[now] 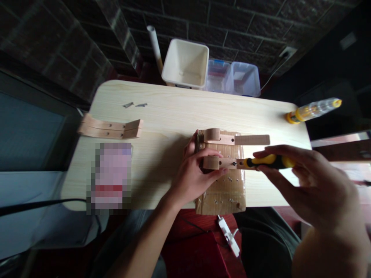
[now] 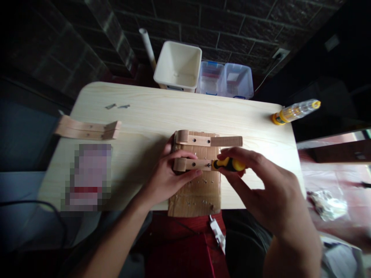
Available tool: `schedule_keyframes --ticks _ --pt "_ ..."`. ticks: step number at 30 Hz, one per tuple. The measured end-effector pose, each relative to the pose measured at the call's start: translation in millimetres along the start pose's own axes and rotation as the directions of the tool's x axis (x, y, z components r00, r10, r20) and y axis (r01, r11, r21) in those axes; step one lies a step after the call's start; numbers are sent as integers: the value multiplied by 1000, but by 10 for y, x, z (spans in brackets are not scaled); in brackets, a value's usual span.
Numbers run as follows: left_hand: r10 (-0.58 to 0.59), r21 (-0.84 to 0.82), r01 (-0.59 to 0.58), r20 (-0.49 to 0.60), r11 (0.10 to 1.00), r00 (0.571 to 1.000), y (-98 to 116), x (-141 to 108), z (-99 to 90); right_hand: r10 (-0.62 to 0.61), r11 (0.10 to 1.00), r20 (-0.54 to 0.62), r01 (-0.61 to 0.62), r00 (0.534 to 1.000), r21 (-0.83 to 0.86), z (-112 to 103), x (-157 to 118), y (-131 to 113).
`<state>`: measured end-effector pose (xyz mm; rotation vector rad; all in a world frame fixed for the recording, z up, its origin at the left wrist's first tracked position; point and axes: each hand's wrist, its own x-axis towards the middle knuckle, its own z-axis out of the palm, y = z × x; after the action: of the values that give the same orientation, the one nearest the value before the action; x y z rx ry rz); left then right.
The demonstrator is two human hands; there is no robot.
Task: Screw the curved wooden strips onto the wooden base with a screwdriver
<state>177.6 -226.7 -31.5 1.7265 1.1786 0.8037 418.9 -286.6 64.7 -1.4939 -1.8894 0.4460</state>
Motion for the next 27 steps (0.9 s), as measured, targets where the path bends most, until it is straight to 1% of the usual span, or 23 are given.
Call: schedule_keyframes --ticks 4,8,10,15,18,21,23,27 --pt "-16 -3 16 3 1000 1000 11 4 -8 22 997 48 -25 999 67 -2 12 -134" --pt "-27 7 27 20 1000 999 22 9 -16 44 998 70 -47 997 34 -41 54 -260" --pt "-31 15 31 21 999 999 26 8 -18 61 997 77 -64 995 49 -52 63 -286" --pt "-33 7 33 20 999 999 24 0 -15 52 989 64 -60 997 135 -48 47 -275" --pt "-30 5 30 20 1000 999 22 1 -12 33 997 68 -38 997 66 -72 47 -266" --pt "-26 7 26 21 1000 999 26 7 -12 41 999 57 -42 998 9 -94 51 -258" --pt "-24 7 24 20 1000 1000 31 11 -15 56 998 49 -58 997 37 -86 48 -244" --pt "-26 0 26 15 1000 1000 32 13 -12 90 980 28 -93 996 178 -27 30 -206"
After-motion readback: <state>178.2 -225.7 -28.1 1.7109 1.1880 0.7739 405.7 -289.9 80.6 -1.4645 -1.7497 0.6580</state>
